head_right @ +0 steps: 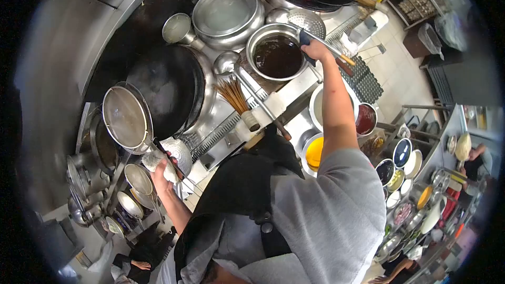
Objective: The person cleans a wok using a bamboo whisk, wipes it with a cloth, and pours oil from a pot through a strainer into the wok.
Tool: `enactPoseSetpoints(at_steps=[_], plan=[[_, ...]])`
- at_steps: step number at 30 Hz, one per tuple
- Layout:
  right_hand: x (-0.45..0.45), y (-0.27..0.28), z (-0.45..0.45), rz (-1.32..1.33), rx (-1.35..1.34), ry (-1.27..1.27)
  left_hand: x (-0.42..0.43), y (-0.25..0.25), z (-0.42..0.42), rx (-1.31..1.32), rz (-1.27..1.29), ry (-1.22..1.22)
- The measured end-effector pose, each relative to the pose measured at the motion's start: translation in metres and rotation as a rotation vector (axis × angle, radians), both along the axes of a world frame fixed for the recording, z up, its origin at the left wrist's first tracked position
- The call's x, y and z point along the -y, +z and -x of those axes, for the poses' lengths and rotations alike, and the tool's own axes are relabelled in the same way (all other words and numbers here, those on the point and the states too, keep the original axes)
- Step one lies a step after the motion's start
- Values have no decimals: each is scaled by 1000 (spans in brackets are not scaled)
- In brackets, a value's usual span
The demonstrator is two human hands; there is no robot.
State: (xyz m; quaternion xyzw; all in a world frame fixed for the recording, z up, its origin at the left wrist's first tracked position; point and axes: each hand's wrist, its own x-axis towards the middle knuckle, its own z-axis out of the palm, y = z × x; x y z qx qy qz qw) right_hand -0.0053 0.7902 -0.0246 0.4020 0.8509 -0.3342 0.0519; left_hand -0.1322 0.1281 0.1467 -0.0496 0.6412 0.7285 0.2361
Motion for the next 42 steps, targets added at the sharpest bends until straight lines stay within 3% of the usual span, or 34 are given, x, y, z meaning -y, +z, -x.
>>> enactPoseSetpoints(at_steps=[2, 4, 5, 6, 10, 11, 13, 17, 19, 21, 23, 26, 33, 37, 42], plan=[[-6, 9, 9, 52, 61, 14, -1, -7, 0, -22, -8, 24], [-33, -32, 11, -154, 74, 379, 10, -20, 2, 18, 36, 33], [-46, -56, 10, -86, -50, 341, 5, -16, 1, 12, 33, 24], [-16, -15, 11, 87, -53, -64, 3, -15, 3, 22, 37, -5], [35, 44, 11, 21, -100, -137, -8, -9, 2, -6, 41, -20], [42, 54, 16, -27, -121, -132, -7, -13, 6, 36, -91, -39], [36, 40, 21, -109, -88, -144, -9, -12, 10, 4, -21, -69], [49, 73, 27, -132, -122, -163, -11, -23, 15, 88, 9, -70], [75, 120, 36, -171, -92, -68, -11, -27, 19, 66, 19, -125], [82, 132, 48, -121, -111, -69, -14, -25, 23, 154, 1, -148], [98, 158, 60, -241, -156, -14, -14, -41, 30, 150, -17, -161], [104, 166, 89, -316, -162, 17, -9, -72, 45, 133, -8, -220], [179, 217, 164, -550, -122, 236, -3, -62, 51, 81, 120, -318], [228, 246, 214, -552, -47, 320, 0, -77, 55, 37, 141, -370], [246, 239, 280, -745, -118, 497, 3, -77, 66, 7, 164, -407]])
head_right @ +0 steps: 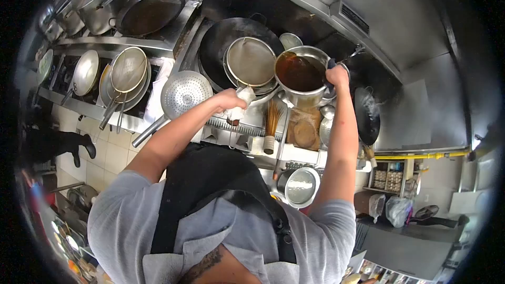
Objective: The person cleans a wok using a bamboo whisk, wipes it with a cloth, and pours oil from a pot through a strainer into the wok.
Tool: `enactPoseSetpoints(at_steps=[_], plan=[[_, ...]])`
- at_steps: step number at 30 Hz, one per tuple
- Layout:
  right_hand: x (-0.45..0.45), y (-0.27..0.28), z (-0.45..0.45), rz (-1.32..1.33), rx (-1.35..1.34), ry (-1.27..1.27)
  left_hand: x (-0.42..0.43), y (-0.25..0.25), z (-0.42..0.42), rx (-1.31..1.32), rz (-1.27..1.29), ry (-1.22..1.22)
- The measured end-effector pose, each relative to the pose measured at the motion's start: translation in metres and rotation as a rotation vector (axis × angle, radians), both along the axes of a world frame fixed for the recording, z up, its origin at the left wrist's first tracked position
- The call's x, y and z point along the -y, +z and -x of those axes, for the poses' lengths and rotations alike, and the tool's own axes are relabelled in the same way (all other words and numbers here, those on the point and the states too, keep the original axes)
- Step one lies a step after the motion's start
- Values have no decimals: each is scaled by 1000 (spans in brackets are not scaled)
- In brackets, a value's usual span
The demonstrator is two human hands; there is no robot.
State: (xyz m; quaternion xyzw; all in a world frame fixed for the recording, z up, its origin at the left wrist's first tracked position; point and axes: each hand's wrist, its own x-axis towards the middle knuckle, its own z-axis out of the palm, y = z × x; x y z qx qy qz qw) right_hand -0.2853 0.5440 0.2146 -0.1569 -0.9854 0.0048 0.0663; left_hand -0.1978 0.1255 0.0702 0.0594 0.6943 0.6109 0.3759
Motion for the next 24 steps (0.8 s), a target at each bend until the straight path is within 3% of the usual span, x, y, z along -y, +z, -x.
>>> enactPoseSetpoints(at_steps=[3, 8, 24], plan=[[59, 32, 8, 105, 123, -114, 2, 16, -2, 48, -7, -11], [103, 39, 35, -42, 173, -90, 0, 1, 7, 70, -87, -3], [128, 47, 61, -138, 253, -149, -2, 9, 3, 140, -175, -32]])
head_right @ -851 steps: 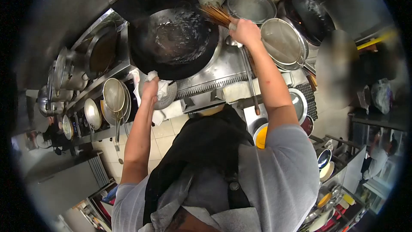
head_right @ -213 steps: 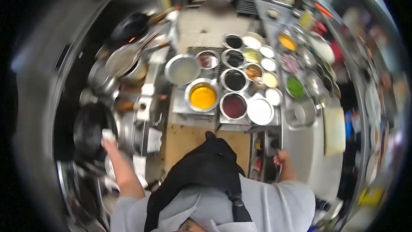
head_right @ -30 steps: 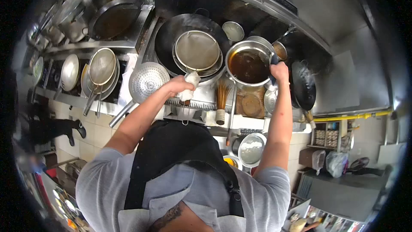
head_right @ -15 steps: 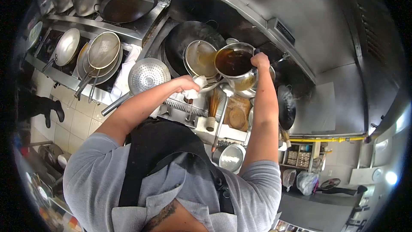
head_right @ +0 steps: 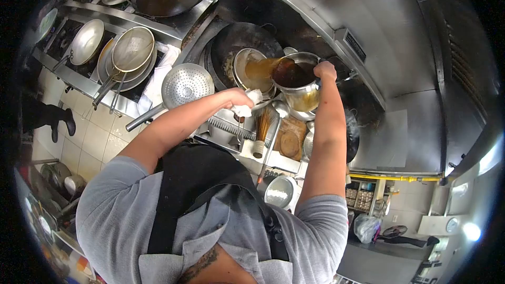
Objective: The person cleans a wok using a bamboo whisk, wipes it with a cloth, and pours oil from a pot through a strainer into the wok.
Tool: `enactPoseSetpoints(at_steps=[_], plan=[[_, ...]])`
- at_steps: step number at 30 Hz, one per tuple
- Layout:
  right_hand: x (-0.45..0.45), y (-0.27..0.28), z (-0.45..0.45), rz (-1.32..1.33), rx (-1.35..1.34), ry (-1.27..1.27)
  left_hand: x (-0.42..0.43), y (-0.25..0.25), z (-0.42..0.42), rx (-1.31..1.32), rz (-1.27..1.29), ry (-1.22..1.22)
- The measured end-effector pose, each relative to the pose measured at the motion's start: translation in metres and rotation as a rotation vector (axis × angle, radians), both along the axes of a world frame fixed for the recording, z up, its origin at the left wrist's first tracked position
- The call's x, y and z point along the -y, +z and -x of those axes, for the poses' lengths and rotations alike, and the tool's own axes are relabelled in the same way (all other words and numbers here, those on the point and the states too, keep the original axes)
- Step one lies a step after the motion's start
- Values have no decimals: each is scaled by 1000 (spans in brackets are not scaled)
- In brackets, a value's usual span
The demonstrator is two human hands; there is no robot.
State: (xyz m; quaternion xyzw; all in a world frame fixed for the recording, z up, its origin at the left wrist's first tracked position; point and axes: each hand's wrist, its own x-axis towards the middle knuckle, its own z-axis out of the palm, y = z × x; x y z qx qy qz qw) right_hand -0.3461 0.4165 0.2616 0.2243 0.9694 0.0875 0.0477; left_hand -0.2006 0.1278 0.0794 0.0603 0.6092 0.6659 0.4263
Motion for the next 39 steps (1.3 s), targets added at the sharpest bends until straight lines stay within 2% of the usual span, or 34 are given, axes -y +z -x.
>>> enactPoseSetpoints(at_steps=[8, 17, 23, 39], plan=[[17, 19, 5, -104, 14, 28, 4, 12, -9, 14, 1, -59], [26, 30, 10, -157, -47, 84, -8, 4, -5, 84, -88, 24], [33, 41, 15, -191, -8, 184, -7, 6, -6, 48, -51, 60], [44, 38, 25, -194, -93, 181, 0, 17, 0, 14, 61, 10]])
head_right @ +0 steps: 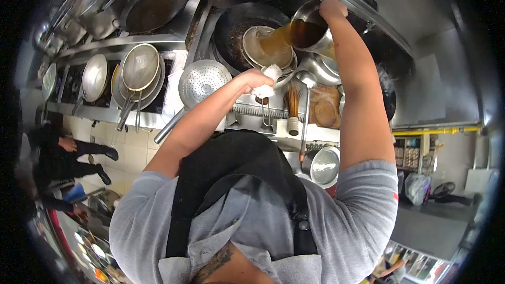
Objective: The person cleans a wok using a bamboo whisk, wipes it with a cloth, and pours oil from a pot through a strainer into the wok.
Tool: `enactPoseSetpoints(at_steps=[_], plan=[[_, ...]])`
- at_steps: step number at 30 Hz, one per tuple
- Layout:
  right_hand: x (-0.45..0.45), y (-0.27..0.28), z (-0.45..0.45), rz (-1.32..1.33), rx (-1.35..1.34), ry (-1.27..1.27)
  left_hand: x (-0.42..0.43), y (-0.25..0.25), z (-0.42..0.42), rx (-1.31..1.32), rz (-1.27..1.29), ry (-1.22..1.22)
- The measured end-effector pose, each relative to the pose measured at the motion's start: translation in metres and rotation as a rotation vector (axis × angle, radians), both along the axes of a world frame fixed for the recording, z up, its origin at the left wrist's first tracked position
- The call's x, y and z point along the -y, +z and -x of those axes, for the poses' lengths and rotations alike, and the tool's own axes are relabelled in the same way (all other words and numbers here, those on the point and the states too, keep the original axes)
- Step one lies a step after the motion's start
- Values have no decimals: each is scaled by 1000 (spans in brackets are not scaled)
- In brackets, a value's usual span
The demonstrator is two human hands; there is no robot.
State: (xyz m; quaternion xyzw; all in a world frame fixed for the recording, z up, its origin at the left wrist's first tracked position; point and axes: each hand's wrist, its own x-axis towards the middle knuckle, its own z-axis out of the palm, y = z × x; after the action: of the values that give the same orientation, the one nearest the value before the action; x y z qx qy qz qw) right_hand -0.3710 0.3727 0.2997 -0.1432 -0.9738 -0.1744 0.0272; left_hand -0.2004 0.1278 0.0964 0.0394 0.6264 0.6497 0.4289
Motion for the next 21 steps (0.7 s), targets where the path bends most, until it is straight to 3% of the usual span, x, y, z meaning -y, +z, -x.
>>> enactPoseSetpoints(at_steps=[12, 16, 21], plan=[[-23, -3, -49, 231, -92, -239, 3, -2, 13, 22, -50, -126], [-55, -13, -80, 389, -178, -360, 7, -6, 18, -47, 30, -121], [-117, -36, -137, 551, -279, -500, 17, -8, 16, -54, -58, -160]])
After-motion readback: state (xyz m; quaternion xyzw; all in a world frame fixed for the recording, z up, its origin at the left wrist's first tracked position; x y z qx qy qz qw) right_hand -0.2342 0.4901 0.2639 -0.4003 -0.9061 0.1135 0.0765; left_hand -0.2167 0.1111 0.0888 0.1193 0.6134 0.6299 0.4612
